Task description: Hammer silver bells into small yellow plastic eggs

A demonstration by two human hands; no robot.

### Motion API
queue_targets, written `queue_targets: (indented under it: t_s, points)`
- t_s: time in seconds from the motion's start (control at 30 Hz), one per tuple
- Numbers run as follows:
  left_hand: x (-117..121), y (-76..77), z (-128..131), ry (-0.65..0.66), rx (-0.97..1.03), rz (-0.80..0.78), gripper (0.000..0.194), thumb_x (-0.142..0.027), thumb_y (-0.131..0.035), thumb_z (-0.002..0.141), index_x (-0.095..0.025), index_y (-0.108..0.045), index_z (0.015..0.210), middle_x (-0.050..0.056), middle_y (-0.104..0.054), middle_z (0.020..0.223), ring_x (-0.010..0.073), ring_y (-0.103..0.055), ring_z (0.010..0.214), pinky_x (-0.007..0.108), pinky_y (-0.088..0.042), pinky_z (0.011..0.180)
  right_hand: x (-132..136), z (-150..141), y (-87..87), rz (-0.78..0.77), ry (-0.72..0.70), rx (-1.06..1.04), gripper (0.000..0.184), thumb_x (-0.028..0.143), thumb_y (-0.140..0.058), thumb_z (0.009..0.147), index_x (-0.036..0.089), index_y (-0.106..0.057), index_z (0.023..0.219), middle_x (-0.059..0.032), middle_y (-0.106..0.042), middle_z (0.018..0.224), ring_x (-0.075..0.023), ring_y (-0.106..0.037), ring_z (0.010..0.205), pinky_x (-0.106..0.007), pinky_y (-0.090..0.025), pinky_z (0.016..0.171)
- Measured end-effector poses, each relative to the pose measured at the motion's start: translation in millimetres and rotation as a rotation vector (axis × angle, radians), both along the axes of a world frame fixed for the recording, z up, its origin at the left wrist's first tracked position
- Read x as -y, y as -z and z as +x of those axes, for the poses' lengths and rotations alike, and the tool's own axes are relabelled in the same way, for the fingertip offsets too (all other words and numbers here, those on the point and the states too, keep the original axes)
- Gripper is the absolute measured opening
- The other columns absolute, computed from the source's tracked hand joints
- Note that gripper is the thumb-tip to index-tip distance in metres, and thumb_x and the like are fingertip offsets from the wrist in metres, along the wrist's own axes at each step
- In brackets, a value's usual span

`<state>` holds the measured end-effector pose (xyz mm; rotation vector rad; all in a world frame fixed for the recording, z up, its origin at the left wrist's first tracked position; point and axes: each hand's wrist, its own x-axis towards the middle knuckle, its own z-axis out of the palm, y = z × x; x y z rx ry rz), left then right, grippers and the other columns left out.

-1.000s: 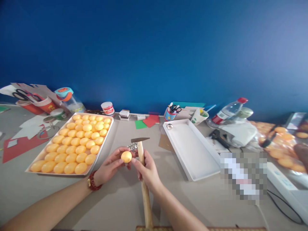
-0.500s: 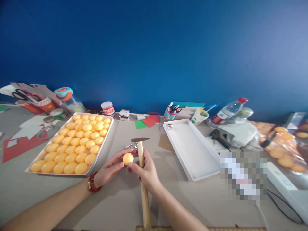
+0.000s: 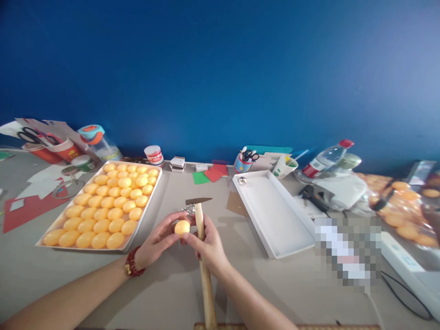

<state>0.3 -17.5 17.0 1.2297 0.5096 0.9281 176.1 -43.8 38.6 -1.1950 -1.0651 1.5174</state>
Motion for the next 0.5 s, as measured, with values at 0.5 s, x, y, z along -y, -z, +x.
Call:
queue_targets:
  t_s: [0.5]
  points:
    - [-5.0, 4.7, -3.8, 0.015, 0.039, -0.051, 0.034, -0.028, -0.062, 0.090, -0.023, -0.058, 0.124, 0.011, -0.063, 0.123, 0.0157, -0.063, 0.083, 0.031, -0.053, 0.077, 0.0, 0.8, 6.2, 0.009, -0.019, -0.041, 0.050, 0.046, -0.073, 0.079, 0.020, -0.051, 0.116, 0.0014, -0.065, 0.080, -0.0033, -0.040, 0.037, -0.017, -0.031, 0.033]
